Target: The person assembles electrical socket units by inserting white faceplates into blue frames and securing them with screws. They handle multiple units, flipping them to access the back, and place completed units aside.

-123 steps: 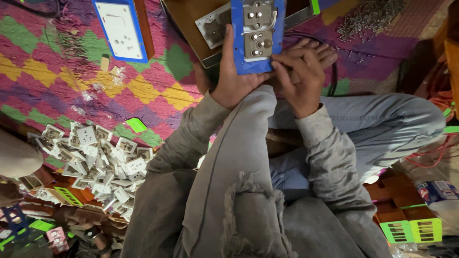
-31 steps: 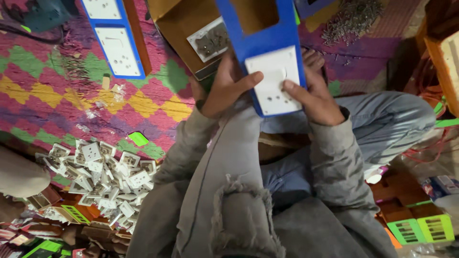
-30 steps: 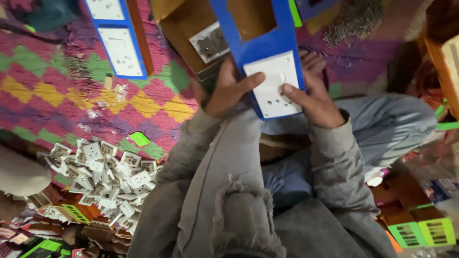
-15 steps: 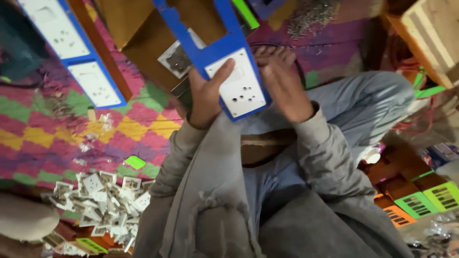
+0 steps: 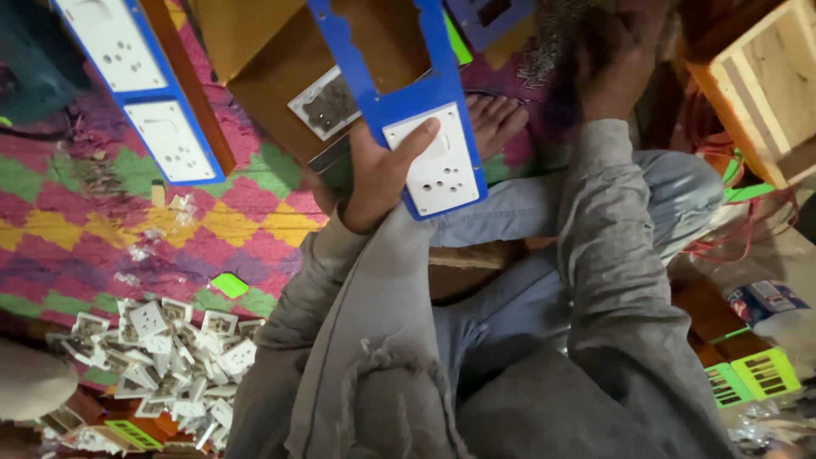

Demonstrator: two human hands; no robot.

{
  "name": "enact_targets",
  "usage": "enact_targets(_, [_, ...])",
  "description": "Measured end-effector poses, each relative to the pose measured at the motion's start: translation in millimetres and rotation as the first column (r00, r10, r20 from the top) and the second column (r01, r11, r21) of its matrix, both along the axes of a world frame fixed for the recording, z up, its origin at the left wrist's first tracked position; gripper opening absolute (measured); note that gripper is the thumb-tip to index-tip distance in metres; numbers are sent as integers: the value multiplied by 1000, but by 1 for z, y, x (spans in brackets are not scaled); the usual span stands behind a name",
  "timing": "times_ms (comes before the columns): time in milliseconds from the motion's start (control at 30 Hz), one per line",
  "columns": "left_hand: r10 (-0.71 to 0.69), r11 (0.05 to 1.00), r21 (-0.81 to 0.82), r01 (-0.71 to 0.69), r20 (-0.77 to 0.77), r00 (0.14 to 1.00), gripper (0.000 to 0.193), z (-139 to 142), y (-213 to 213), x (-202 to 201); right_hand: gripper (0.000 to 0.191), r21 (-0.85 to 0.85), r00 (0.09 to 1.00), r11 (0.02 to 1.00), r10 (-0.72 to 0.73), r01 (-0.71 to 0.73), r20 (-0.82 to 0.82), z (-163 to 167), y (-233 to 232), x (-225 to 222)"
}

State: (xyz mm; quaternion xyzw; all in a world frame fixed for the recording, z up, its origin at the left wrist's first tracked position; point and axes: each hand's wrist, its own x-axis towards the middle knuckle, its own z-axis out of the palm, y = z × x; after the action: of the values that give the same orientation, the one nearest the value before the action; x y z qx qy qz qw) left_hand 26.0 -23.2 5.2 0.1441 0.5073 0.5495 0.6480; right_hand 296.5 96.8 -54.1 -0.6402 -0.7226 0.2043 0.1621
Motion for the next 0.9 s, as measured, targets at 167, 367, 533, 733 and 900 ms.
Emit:
enact_targets(167, [-28, 999, 32, 28, -10, 1000, 23, 3, 3, -1, 39, 126, 998, 990, 63, -66, 28, -1, -1, 1])
enact_targets(367, [10, 1000, 27, -11, 26, 1000, 22, -1, 2, 3, 19, 186, 986, 982, 70, -42, -149, -6, 0, 8])
enact_targets(533, [-2, 1000, 14, 2, 2, 1000, 21, -8, 1, 4, 17, -159, 709, 978, -206, 132, -674, -5, -20, 4])
enact_targets(733, [-31, 999, 38, 31, 21, 999, 23, -5, 1, 5, 15, -394, 375, 919, -364, -4, -852, 31, -55, -21])
enact_targets(900, [-85, 996, 23, 86, -29, 996, 20, -4, 3, 3, 12, -390, 514, 921, -328, -13, -792, 75, -69, -49])
